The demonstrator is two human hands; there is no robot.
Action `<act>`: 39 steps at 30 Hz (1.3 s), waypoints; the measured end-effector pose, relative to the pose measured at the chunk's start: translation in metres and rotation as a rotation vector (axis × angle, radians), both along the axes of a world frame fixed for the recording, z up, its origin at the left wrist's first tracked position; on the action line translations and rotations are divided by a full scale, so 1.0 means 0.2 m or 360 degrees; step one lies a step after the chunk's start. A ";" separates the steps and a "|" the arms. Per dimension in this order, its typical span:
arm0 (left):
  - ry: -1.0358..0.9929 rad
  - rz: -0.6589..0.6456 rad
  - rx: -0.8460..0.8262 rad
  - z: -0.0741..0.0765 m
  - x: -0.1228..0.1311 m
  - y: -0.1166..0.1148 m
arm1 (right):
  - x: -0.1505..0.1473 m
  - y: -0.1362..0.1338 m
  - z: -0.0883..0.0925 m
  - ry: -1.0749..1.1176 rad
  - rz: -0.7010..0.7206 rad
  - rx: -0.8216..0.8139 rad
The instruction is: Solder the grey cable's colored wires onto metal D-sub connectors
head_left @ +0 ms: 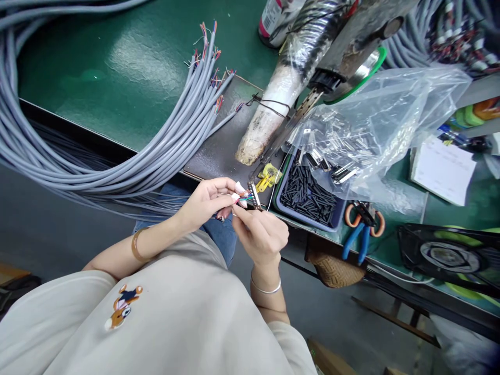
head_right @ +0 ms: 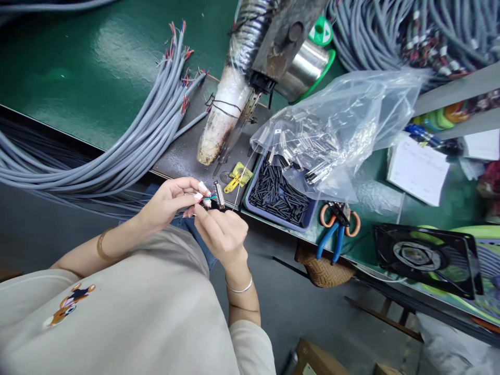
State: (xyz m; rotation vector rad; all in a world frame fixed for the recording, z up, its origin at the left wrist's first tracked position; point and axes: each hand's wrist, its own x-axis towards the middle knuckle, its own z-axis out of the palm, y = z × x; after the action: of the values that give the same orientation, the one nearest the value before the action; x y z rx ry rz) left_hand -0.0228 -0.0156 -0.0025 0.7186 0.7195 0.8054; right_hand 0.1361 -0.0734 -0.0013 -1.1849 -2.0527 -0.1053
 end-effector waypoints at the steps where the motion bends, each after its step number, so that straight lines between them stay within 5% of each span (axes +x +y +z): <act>1: -0.0004 -0.0022 0.0010 0.00 0.00 0.00 | 0.01 0.00 0.01 0.0071 -0.0005 -0.0068; 7: 0.0067 -0.0102 0.0200 0.00 -0.02 -0.01 | 0.07 -0.01 0.07 0.0235 -0.0372 -0.0166; 14: 0.0155 -0.0055 0.0451 -0.03 -0.02 -0.03 | 0.05 -0.01 0.09 -0.0166 0.0065 0.0013; 21: 0.0195 -0.0049 0.0522 -0.04 -0.04 -0.04 | 0.05 -0.04 0.06 -0.0232 0.0038 0.0077; 25: 0.0116 -0.0095 0.0443 -0.04 -0.03 -0.05 | 0.04 -0.03 0.06 0.0070 -0.0110 -0.0041; 30: 0.0097 -0.0116 0.0235 -0.01 0.01 -0.05 | 0.01 -0.03 0.06 0.0857 -0.0325 -0.0746; 33: 0.0069 -0.0133 0.0148 0.01 0.02 -0.03 | 0.04 -0.03 0.05 0.1031 -0.0434 -0.0687; 39: 0.0052 -0.0144 0.0066 0.02 0.01 0.01 | 0.11 -0.02 0.05 0.0002 -0.0200 -0.0120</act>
State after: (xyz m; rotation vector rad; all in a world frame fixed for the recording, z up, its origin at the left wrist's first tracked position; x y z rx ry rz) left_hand -0.0202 -0.0135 0.0018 0.7977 0.6962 0.7294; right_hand 0.1586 -0.0775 0.0096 -1.3602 -1.9960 -0.0879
